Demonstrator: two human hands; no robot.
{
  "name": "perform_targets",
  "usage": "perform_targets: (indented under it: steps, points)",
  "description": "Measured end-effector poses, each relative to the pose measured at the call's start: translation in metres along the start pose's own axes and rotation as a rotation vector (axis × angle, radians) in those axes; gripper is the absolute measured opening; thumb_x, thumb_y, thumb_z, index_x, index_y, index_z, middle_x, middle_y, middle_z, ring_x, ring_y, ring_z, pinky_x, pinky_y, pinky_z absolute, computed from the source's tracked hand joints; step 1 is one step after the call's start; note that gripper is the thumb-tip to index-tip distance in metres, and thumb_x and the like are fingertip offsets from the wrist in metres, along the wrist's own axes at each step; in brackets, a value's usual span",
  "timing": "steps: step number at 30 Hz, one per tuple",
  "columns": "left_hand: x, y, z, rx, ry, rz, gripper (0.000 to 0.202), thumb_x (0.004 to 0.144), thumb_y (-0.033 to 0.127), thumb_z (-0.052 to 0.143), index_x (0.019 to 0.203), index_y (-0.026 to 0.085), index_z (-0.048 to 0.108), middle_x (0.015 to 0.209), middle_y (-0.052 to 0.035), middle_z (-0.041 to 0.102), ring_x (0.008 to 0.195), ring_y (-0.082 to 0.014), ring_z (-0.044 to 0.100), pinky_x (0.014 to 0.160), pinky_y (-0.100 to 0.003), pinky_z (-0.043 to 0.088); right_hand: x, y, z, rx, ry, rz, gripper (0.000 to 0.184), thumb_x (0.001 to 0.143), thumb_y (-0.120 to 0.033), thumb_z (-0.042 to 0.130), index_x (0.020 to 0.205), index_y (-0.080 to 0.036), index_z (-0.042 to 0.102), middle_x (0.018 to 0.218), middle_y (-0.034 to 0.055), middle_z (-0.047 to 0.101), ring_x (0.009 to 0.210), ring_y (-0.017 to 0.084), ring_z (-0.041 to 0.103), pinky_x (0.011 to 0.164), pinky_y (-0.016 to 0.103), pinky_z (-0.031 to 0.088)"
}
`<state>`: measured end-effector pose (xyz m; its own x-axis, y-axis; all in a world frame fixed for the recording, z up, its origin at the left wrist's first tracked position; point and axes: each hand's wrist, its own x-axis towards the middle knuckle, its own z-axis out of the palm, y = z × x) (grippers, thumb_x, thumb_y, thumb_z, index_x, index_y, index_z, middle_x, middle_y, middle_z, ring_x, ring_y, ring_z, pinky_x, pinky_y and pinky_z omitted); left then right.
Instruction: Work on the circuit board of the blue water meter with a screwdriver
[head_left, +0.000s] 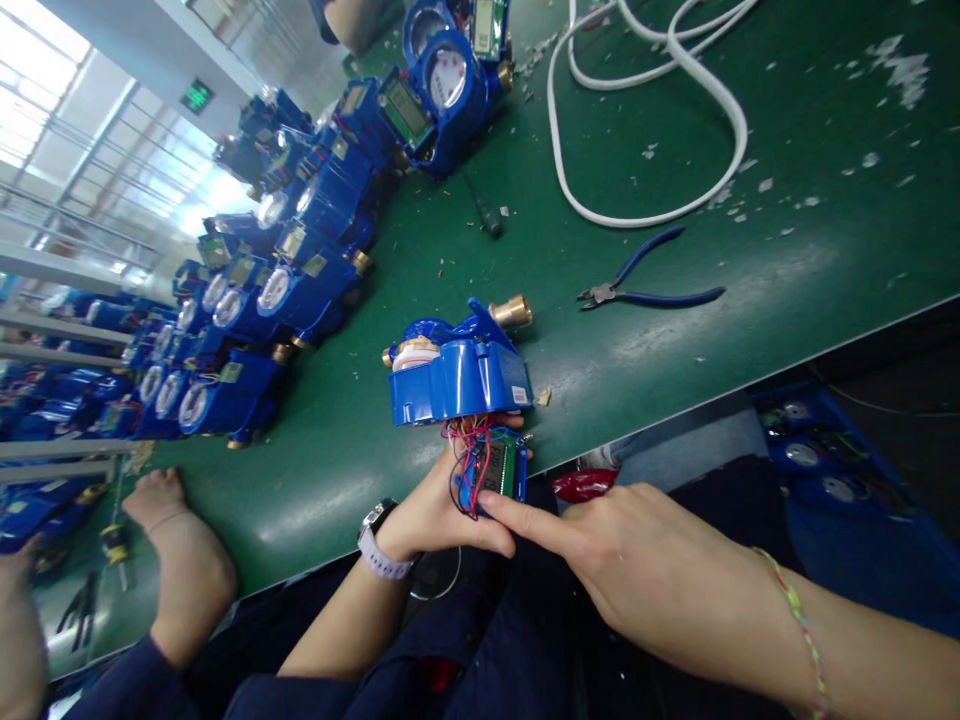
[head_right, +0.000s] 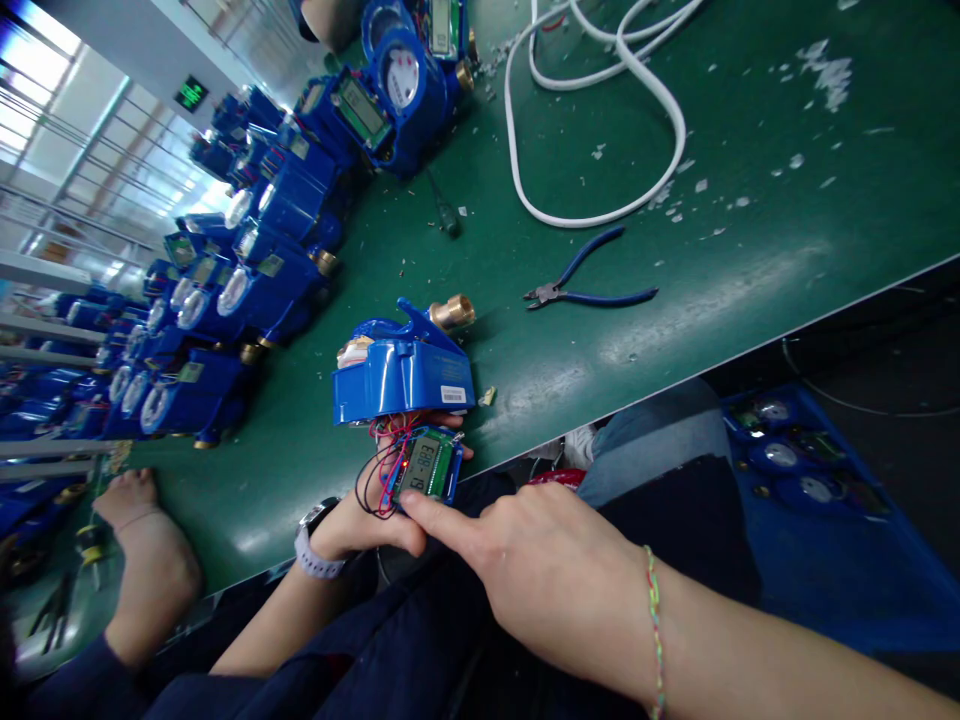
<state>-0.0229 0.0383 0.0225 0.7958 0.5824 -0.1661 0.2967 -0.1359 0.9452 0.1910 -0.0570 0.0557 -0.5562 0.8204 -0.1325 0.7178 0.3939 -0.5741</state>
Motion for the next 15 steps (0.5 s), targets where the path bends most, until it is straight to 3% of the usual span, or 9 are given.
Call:
perform_targets:
  steps: [2, 4, 8, 12, 15]
  points:
    - [-0.001, -0.004, -0.001, 0.013, 0.025, 0.007, 0.097, 0.058, 0.067, 0.074, 0.137, 0.019, 0.042, 0.134, -0.0182, 0.051, 0.124, -0.0345, 0.052, 0.109, -0.049, 0.038, 0.000, -0.004, 0.002, -0.044, 0.026, 0.007, 0.083, 0.073, 0.000, 0.047, 0.149, -0.031, 0.033, 0.061, -0.0028, 0.062, 0.045, 0.016, 0.054, 0.046, 0.029, 0.009]
    - [-0.003, -0.010, 0.001, 0.084, 0.123, 0.038, 0.097, 0.057, 0.069, 0.073, 0.134, 0.018, 0.046, 0.130, -0.0173, 0.055, 0.125, -0.0355, 0.050, 0.111, -0.050, 0.036, 0.001, -0.005, 0.006, -0.026, 0.032, 0.046, 0.082, 0.073, 0.000, 0.047, 0.149, -0.031, 0.035, 0.062, -0.0026, 0.062, 0.045, 0.016, 0.055, 0.046, 0.029, 0.009]
    - [-0.005, -0.027, 0.009, 0.197, 0.301, 0.079, 0.104, 0.052, 0.076, 0.069, 0.134, 0.017, 0.044, 0.125, -0.0180, 0.057, 0.122, -0.0371, 0.052, 0.109, -0.054, 0.035, 0.003, -0.004, 0.022, 0.198, 0.064, 0.117, 0.073, 0.083, -0.003, 0.045, 0.149, -0.032, 0.033, 0.071, -0.0002, 0.067, 0.055, 0.017, 0.061, 0.048, 0.026, 0.020]
    - [-0.007, -0.035, 0.016, 0.213, 0.321, 0.124, 0.112, 0.053, 0.082, 0.063, 0.139, 0.016, 0.036, 0.120, -0.0194, 0.060, 0.117, -0.0373, 0.057, 0.106, -0.056, 0.038, 0.004, -0.005, 0.036, 0.429, 0.121, 0.113, 0.062, 0.093, -0.008, 0.035, 0.150, -0.031, 0.032, 0.067, -0.0008, 0.065, 0.050, 0.013, 0.056, 0.047, 0.025, 0.025]
    - [-0.007, -0.028, 0.020, 0.169, 0.280, 0.111, 0.109, 0.059, 0.085, 0.055, 0.141, 0.016, 0.035, 0.115, -0.0189, 0.063, 0.110, -0.0361, 0.061, 0.103, -0.057, 0.042, 0.006, -0.007, 0.037, 0.513, 0.126, 0.087, 0.059, 0.095, -0.011, 0.032, 0.150, -0.030, 0.032, 0.069, -0.0001, 0.065, 0.050, 0.013, 0.055, 0.048, 0.025, 0.029]
